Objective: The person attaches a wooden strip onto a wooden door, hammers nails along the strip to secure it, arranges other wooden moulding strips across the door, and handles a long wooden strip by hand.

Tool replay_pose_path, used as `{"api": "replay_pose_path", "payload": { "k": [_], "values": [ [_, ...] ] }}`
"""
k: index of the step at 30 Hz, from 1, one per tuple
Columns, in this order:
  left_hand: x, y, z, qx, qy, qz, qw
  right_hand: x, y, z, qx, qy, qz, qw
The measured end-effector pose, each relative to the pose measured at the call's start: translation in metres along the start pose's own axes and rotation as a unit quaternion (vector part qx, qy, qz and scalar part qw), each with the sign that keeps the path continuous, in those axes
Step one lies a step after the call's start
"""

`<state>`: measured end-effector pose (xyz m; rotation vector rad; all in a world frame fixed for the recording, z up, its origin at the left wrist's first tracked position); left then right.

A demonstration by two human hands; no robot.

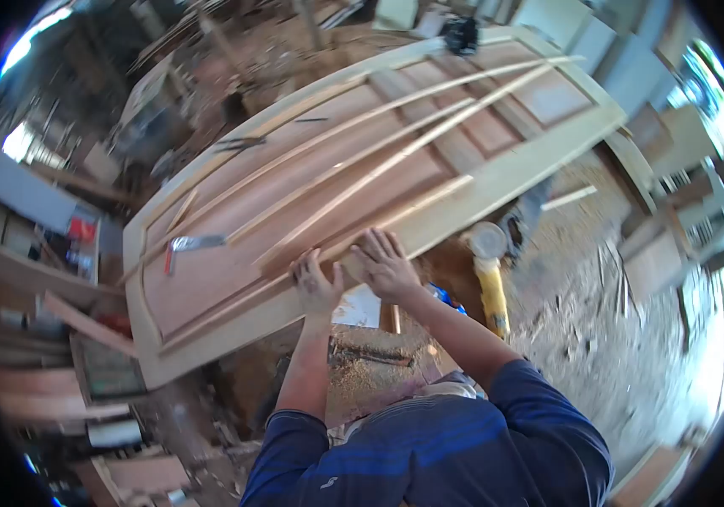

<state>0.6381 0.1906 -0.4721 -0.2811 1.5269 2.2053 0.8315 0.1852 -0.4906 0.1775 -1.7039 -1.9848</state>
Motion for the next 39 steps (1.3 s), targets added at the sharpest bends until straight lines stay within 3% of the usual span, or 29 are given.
{"api": "replay_pose_path", "payload": {
  "k": [2,8,13,20,23,31,37,39],
  "values": [
    [0.009,-0.005,-0.007,0.042,0.002,-0.02,0.999,0.011,0.001,-0.014,0.022,-0.021,0.0,1.0],
    [0.019,-0.008,-0.044,0.084,-0.118,0.101,0.984,0.037,0.006,-0.049,0.076,-0.084,0.01,0.994],
    [0.026,0.009,-0.082,0.173,-0.134,0.056,0.974,0.074,0.009,-0.084,0.106,-0.161,0.053,0.98],
    [0.037,0.042,-0.126,0.176,-0.171,0.063,0.968,0.159,-0.039,-0.207,0.177,-0.144,0.057,0.972],
    [0.041,0.055,-0.143,0.2,-0.148,0.081,0.965,0.162,-0.082,-0.246,0.036,-0.137,0.041,0.989],
    [0.059,0.081,-0.17,0.226,-0.085,0.082,0.967,0.166,-0.073,-0.26,0.11,-0.16,0.087,0.977],
    [0.065,0.099,-0.23,0.293,0.114,-0.046,0.948,0.167,-0.065,-0.26,0.162,-0.163,0.09,0.969],
    [0.056,0.1,-0.26,0.294,0.075,-0.069,0.95,0.167,-0.066,-0.257,0.174,-0.157,0.091,0.968]
  ]
}}
Point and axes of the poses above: each hand's wrist, its own z-axis towards the middle knuckle, its own y-axis out of the back of the hand, x = y × z, the point moved 7 cm from there along z, towards the middle knuckle, and after that the axes turned 5 degrees about x, right-handed, at the moved point
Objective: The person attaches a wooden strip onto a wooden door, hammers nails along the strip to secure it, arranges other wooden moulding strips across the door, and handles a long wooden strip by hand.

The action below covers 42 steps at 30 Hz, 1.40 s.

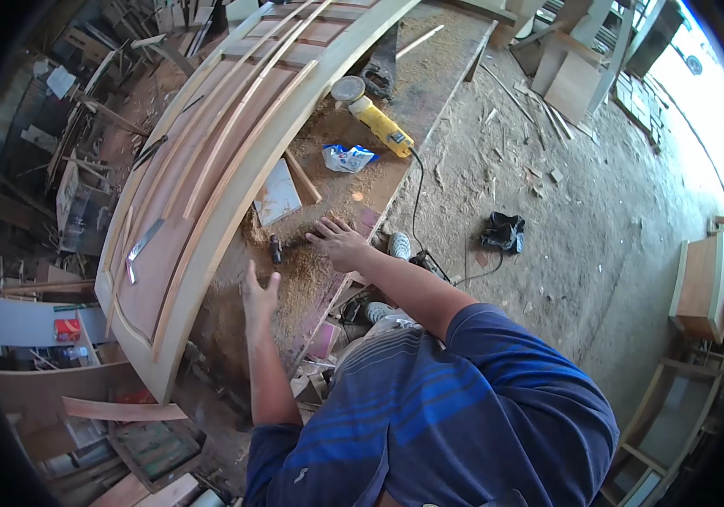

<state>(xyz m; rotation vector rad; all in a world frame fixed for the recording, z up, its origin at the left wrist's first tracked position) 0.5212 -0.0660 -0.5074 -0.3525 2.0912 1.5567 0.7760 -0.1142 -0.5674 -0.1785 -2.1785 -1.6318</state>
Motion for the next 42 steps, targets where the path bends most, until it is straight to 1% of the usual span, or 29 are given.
{"api": "replay_pose_path", "payload": {
  "k": [2,6,8,11,14,17,18,19,20,21,22,23,24,26,28,29,31,32,34,35,36,37,38,39,40,41,42],
  "values": [
    [-0.004,-0.024,-0.025,0.027,-0.003,-0.03,0.999,-0.002,-0.002,0.001,0.006,0.008,-0.006,1.0],
    [-0.007,-0.065,-0.046,0.004,-0.063,-0.037,0.997,-0.003,-0.003,0.004,0.014,0.016,-0.013,1.0],
    [-0.019,-0.079,-0.051,0.01,-0.089,-0.036,0.995,-0.005,-0.007,0.006,0.015,0.015,-0.027,0.999],
    [-0.047,-0.084,-0.061,0.023,-0.097,-0.052,0.994,-0.005,-0.002,0.003,0.033,0.019,-0.008,0.999],
    [-0.062,-0.092,-0.061,0.02,-0.118,-0.081,0.99,-0.001,0.006,0.002,0.068,0.017,0.005,0.998],
    [-0.066,-0.095,-0.058,0.006,-0.14,-0.085,0.987,-0.013,-0.007,0.017,-0.001,0.037,-0.014,0.999],
    [-0.068,-0.094,-0.057,0.004,-0.143,-0.099,0.985,-0.019,0.007,0.018,0.035,0.008,0.066,0.997],
    [-0.068,-0.092,-0.059,-0.002,-0.141,-0.114,0.983,-0.024,0.036,0.012,0.075,-0.017,0.145,0.986],
    [-0.065,-0.089,-0.061,-0.008,-0.134,-0.129,0.983,-0.032,0.052,0.009,0.12,-0.04,0.223,0.967],
    [-0.061,-0.087,-0.064,-0.008,-0.126,-0.139,0.982,-0.053,0.067,0.01,0.016,-0.067,0.259,0.963],
    [-0.06,-0.086,-0.064,-0.008,-0.118,-0.151,0.981,-0.08,0.084,0.006,-0.088,-0.093,0.292,0.948],
    [-0.06,-0.085,-0.062,-0.01,-0.112,-0.162,0.98,-0.103,0.109,0.002,-0.193,-0.078,0.281,0.937],
    [-0.06,-0.084,-0.062,-0.019,-0.111,-0.162,0.98,-0.132,0.127,-0.001,-0.233,-0.118,0.256,0.931],
    [-0.064,-0.083,-0.059,-0.034,-0.115,-0.161,0.98,-0.195,0.153,0.003,-0.35,-0.121,0.218,0.903],
    [-0.083,-0.083,-0.048,-0.021,-0.091,-0.197,0.976,-0.235,0.171,0.0,-0.304,-0.244,0.138,0.91],
    [-0.094,-0.083,-0.041,-0.014,-0.078,-0.215,0.973,-0.246,0.176,0.002,-0.284,-0.246,0.099,0.922],
    [-0.117,-0.091,-0.015,-0.013,-0.056,-0.21,0.976,-0.271,0.183,0.015,-0.244,-0.241,0.016,0.939],
    [-0.13,-0.095,-0.001,-0.015,-0.043,-0.208,0.977,-0.284,0.18,0.026,-0.212,-0.237,0.037,0.948],
    [-0.172,-0.086,0.026,-0.021,0.024,-0.226,0.974,-0.314,0.176,0.038,-0.152,-0.23,0.078,0.958],
    [-0.188,-0.089,0.041,-0.039,0.032,-0.219,0.975,-0.323,0.174,0.044,-0.128,-0.199,0.129,0.963],
    [-0.205,-0.092,0.055,-0.057,0.04,-0.211,0.975,-0.319,0.18,0.039,-0.133,-0.184,0.138,0.964],
    [-0.21,-0.102,0.072,-0.092,0.024,-0.187,0.978,-0.325,0.175,0.04,-0.13,-0.155,0.137,0.97],
    [-0.221,-0.107,0.087,-0.125,0.007,-0.159,0.979,-0.324,0.171,0.036,-0.178,-0.106,0.107,0.972],
    [-0.241,-0.11,0.097,-0.133,-0.014,-0.148,0.98,-0.316,0.175,0.031,-0.067,-0.136,0.173,0.973],
    [-0.266,-0.111,0.103,-0.138,-0.036,-0.137,0.98,-0.315,0.158,0.034,-0.048,-0.118,0.168,0.978],
    [-0.288,-0.115,0.111,-0.144,-0.059,-0.127,0.98,-0.307,0.138,0.041,-0.049,-0.069,0.147,0.985],
    [-0.302,-0.123,0.119,-0.143,-0.067,-0.117,0.98,-0.285,0.139,0.036,-0.054,-0.049,0.142,0.987]
  ]
}}
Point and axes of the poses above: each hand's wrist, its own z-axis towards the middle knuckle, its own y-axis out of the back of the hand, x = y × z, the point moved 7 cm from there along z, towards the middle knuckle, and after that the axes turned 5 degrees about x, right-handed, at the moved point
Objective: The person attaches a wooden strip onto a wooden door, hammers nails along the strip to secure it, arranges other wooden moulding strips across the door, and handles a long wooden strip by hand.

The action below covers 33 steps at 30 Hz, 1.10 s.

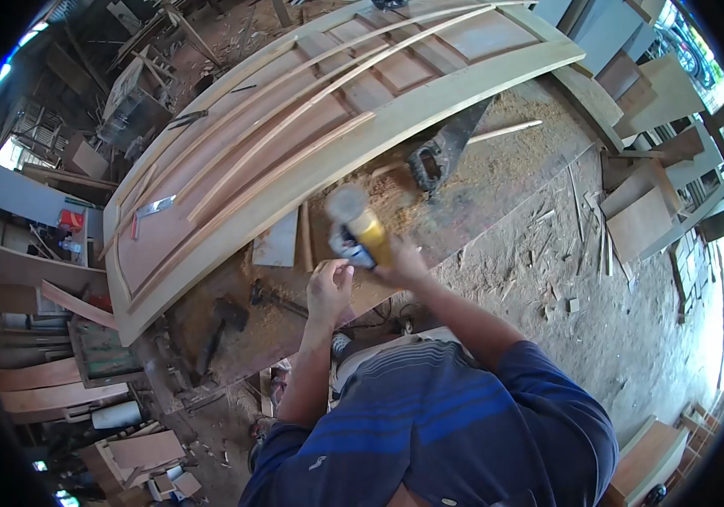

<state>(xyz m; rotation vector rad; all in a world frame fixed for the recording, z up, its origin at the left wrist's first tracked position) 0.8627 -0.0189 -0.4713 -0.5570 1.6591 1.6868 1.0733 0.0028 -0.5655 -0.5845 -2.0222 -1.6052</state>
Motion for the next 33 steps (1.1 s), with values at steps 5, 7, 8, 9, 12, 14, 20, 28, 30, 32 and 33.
{"api": "replay_pose_path", "payload": {
  "k": [5,7,8,9,12,14,20,28,30,32,33],
  "values": [
    [-0.032,-0.034,-0.003,-0.018,0.01,0.05,0.999,0.066,-0.04,-0.001,0.145,0.181,0.012,0.973],
    [-0.033,-0.032,-0.011,-0.043,0.062,0.06,0.995,0.071,-0.068,0.005,0.125,0.258,-0.011,0.958],
    [-0.032,-0.031,-0.013,-0.054,0.084,0.062,0.993,0.067,-0.073,0.01,0.111,0.293,-0.026,0.949],
    [-0.032,-0.029,-0.016,-0.055,0.089,0.075,0.992,0.058,-0.059,0.021,0.21,0.211,0.086,0.951],
    [-0.009,-0.034,-0.032,-0.057,0.126,0.052,0.989,0.021,0.037,0.059,0.073,0.176,-0.047,0.981],
    [-0.014,-0.04,-0.037,-0.052,0.135,0.043,0.988,-0.019,0.086,0.093,-0.1,0.156,-0.158,0.97],
    [-0.038,-0.063,-0.024,-0.039,0.07,0.069,0.994,-0.103,0.168,0.126,-0.091,0.12,-0.127,0.98],
    [-0.052,-0.063,-0.022,-0.03,0.101,0.041,0.994,-0.28,0.306,0.091,-0.264,0.051,-0.183,0.946],
    [-0.048,-0.063,-0.027,-0.034,0.119,0.023,0.992,-0.321,0.342,0.093,-0.276,-0.078,-0.201,0.937],
    [-0.045,-0.065,-0.03,-0.032,0.126,0.022,0.991,-0.323,0.351,0.106,-0.276,-0.061,-0.247,0.927],
    [-0.043,-0.067,-0.032,-0.032,0.125,0.029,0.991,-0.316,0.347,0.117,-0.254,-0.028,-0.239,0.937]
  ]
}}
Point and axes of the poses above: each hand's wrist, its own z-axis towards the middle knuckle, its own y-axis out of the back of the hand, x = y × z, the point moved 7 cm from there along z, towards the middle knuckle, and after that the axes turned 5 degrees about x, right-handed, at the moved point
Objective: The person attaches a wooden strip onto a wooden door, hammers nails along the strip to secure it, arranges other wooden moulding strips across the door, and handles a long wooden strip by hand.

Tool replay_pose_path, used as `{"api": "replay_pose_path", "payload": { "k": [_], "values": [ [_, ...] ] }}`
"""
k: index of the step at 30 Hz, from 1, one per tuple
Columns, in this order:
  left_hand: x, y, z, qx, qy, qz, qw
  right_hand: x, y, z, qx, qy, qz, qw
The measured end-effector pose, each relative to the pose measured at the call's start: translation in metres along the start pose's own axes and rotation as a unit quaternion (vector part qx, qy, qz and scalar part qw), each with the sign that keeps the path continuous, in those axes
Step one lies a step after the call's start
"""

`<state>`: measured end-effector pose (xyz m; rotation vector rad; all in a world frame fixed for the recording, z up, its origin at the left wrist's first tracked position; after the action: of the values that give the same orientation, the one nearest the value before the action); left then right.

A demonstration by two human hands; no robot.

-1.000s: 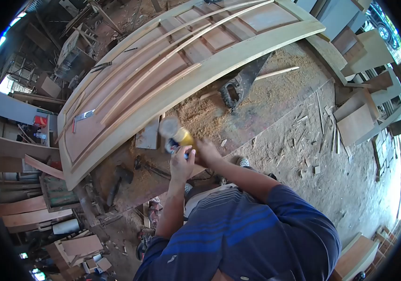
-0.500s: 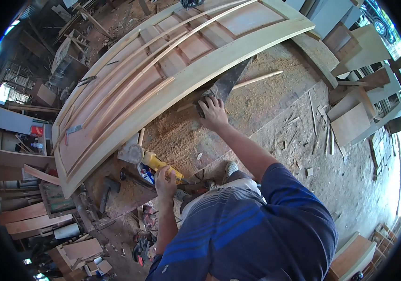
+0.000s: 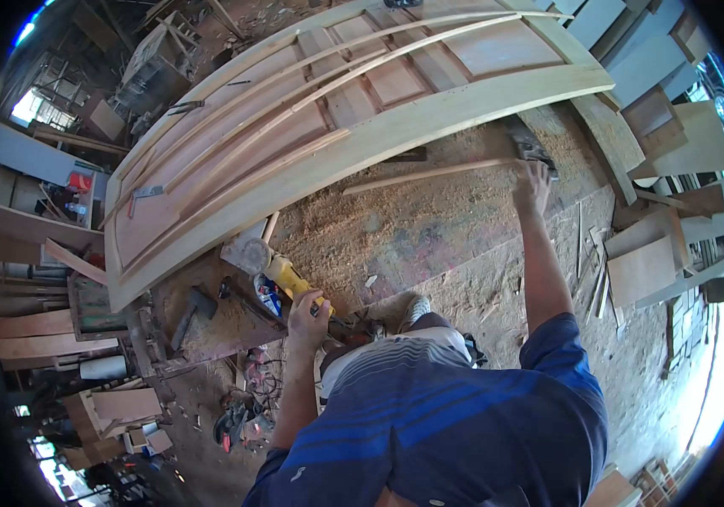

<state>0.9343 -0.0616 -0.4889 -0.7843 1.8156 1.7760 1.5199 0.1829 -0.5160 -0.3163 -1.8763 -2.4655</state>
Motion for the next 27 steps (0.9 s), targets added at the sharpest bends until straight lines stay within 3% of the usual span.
{"api": "replay_pose_path", "payload": {
  "k": [2,6,9,12,15,19,21,25,27],
  "values": [
    [-0.003,0.0,0.005,-0.005,-0.003,0.014,1.0,0.028,-0.02,0.016,0.004,0.079,0.051,0.996],
    [-0.013,0.003,0.007,-0.009,-0.012,0.033,0.999,0.063,-0.085,0.025,0.053,0.096,-0.038,0.993],
    [-0.017,0.01,0.014,-0.011,0.013,0.006,1.0,0.112,-0.063,0.016,0.156,0.222,-0.041,0.962],
    [-0.01,0.007,0.009,-0.017,0.017,-0.014,1.0,0.132,-0.056,-0.014,0.197,0.219,0.065,0.953],
    [-0.007,-0.003,0.004,0.007,0.01,0.003,1.0,0.143,-0.047,-0.024,0.22,0.295,0.027,0.929],
    [-0.02,-0.018,0.022,0.065,0.022,-0.007,0.998,0.169,-0.016,-0.01,0.177,0.267,0.162,0.933],
    [-0.025,-0.031,0.035,0.095,0.005,-0.082,0.992,0.187,0.006,0.008,0.137,0.229,0.231,0.936],
    [-0.075,-0.039,0.076,0.099,-0.036,-0.25,0.962,0.273,0.11,0.009,0.121,0.269,0.346,0.891],
    [-0.101,-0.035,0.109,-0.01,-0.106,-0.355,0.929,0.311,0.127,-0.001,0.124,0.288,0.414,0.855]
  ]
}}
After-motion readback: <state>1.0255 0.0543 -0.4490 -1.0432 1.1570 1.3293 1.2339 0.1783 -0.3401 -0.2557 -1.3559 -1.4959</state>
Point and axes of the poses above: each hand's wrist, its own z-axis towards the middle knuckle, its own y-axis out of the back of the hand, x = y × z, the point moved 7 cm from there along z, towards the middle knuckle, and after that the axes turned 5 degrees about x, right-handed, at the moved point
